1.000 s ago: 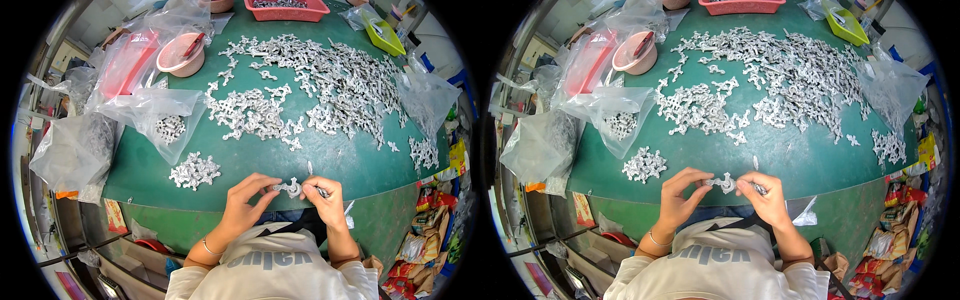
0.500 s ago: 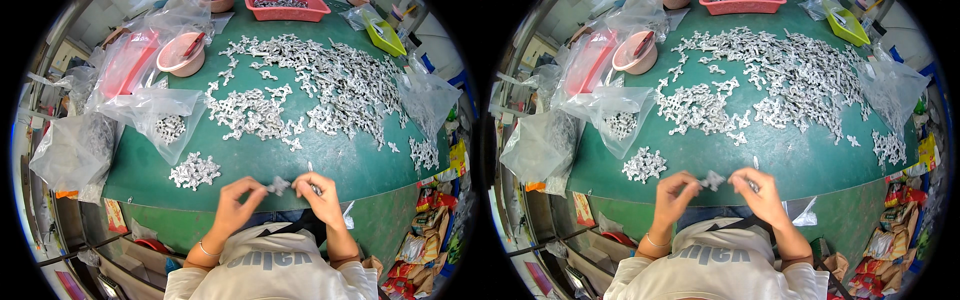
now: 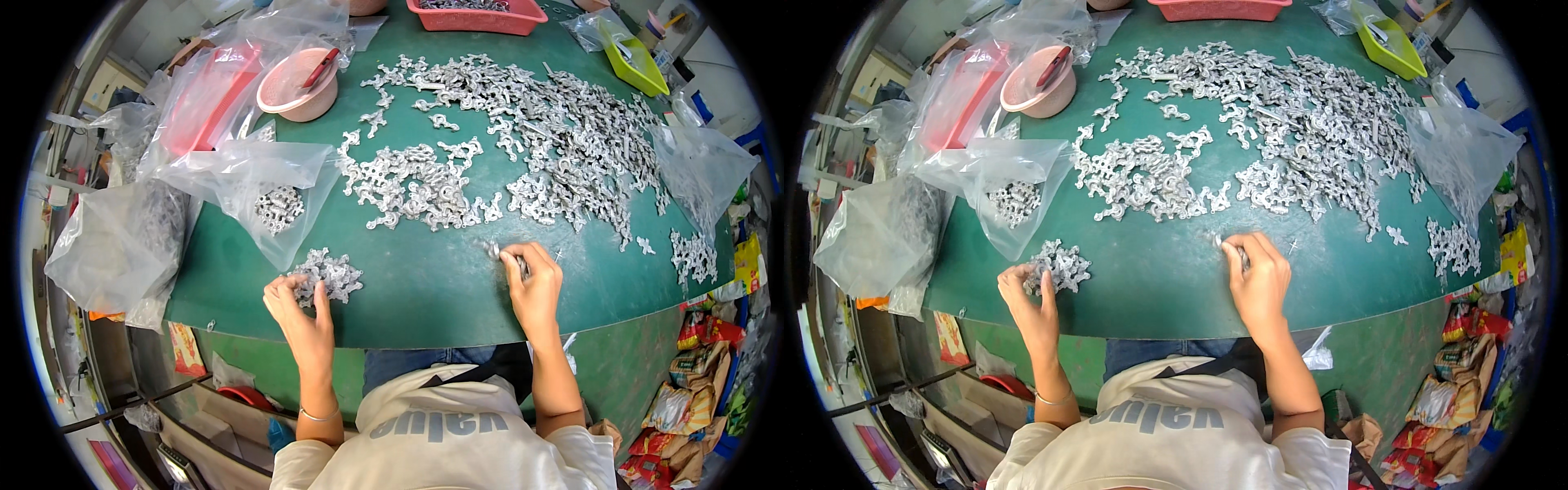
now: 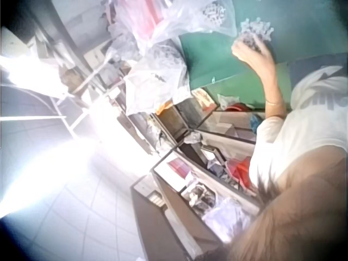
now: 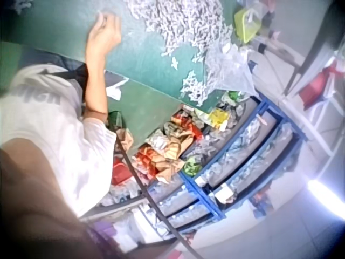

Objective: The person sorts through a pile of small silver metal cross-shaped parts, picking them up by hand and placing them into a small clear plastic bag.

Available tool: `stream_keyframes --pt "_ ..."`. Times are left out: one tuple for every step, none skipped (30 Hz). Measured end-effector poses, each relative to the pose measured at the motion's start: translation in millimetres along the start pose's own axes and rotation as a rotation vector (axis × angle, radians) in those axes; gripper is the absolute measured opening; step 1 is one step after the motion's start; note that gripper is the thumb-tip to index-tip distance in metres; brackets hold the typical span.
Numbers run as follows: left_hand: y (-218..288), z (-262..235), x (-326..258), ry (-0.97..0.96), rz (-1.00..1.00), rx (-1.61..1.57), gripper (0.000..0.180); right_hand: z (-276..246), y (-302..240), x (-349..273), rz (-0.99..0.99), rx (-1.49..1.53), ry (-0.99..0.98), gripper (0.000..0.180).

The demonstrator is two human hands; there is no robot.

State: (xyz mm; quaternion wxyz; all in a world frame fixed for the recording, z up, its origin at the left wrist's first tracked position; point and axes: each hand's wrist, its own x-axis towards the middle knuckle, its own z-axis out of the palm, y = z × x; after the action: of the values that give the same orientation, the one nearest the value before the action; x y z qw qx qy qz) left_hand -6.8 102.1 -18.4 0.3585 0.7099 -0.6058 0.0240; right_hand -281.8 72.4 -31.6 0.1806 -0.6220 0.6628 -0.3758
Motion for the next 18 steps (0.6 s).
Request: stream_keyframes --pt "6.2 -1.3 -0.4 -0.044 -0.018 -0.100 0.020 -3.7 -2.2 -4.3 0.079 0.133 -0.037 0.002" --pt "20.4 -3.8 -0.3 -0.090 -0.036 -0.202 0.022 -7.7 -4.1 -9.6 0.159 0.265 -0.072 0.001" --pt "31.6 -3.8 -1.9 -0.133 -0.054 -0.300 0.024 -9.8 -7.9 -16.0 0.270 0.489 -0.151 0.005" --pt "37.8 1.2 -5.1 -0.243 -0.027 -0.460 0.031 -12.2 -12.2 -20.2 0.324 0.606 -0.216 0.006" --pt "51.9 3.5 -7.3 -0.339 0.000 -0.607 0.039 -15.2 -17.3 -23.2 0.376 0.726 -0.284 0.007" --pt "64.2 5.0 -7.3 -0.428 0.035 -0.665 0.041 -16.9 -21.0 -26.0 0.429 0.845 -0.351 0.008" --pt "74.9 6.0 -6.5 -0.517 0.070 -0.723 0.044 -17.5 -23.4 -28.8 0.461 0.949 -0.396 0.009" --pt "83.6 7.2 -5.1 -0.513 0.144 -0.714 0.039 -19.2 -24.3 -31.3 0.500 0.993 -0.427 0.010" --pt "83.6 9.0 -6.7 -0.506 0.182 -0.703 0.033 -20.7 -24.8 -33.5 0.538 1.036 -0.458 0.010" --pt "82.9 10.5 -8.2 -0.499 0.219 -0.691 0.028 -22.0 -25.6 -35.1 0.576 1.079 -0.491 0.010" --pt "84.2 10.2 -8.0 -0.487 0.207 -0.699 0.025 -22.6 -26.7 -36.1 0.615 1.122 -0.500 0.010" --pt "85.9 9.4 -7.4 -0.476 0.195 -0.707 0.023 -22.9 -26.6 -36.1 0.591 1.093 -0.490 0.010" --pt "86.7 8.7 -7.1 -0.464 0.183 -0.714 0.020 -23.2 -26.5 -36.0 0.567 1.063 -0.481 0.010" --pt "85.6 8.7 -8.0 -0.482 0.167 -0.740 0.018 -22.9 -26.6 -36.0 0.543 1.036 -0.473 0.011" --pt "83.4 9.1 -9.9 -0.500 0.151 -0.766 0.017 -23.2 -27.5 -36.4 0.490 0.987 -0.463 0.012" --pt "81.6 8.7 -11.5 -0.518 0.135 -0.792 0.015 -24.1 -29.3 -37.1 0.437 0.937 -0.452 0.013" --pt "80.4 8.0 -12.7 -0.567 0.065 -0.807 0.012 -24.9 -30.6 -37.7 0.385 0.885 -0.440 0.015" --pt "79.3 7.1 -13.8 -0.617 -0.005 -0.822 0.009 -25.1 -32.0 -38.7 0.353 0.843 -0.429 0.015"
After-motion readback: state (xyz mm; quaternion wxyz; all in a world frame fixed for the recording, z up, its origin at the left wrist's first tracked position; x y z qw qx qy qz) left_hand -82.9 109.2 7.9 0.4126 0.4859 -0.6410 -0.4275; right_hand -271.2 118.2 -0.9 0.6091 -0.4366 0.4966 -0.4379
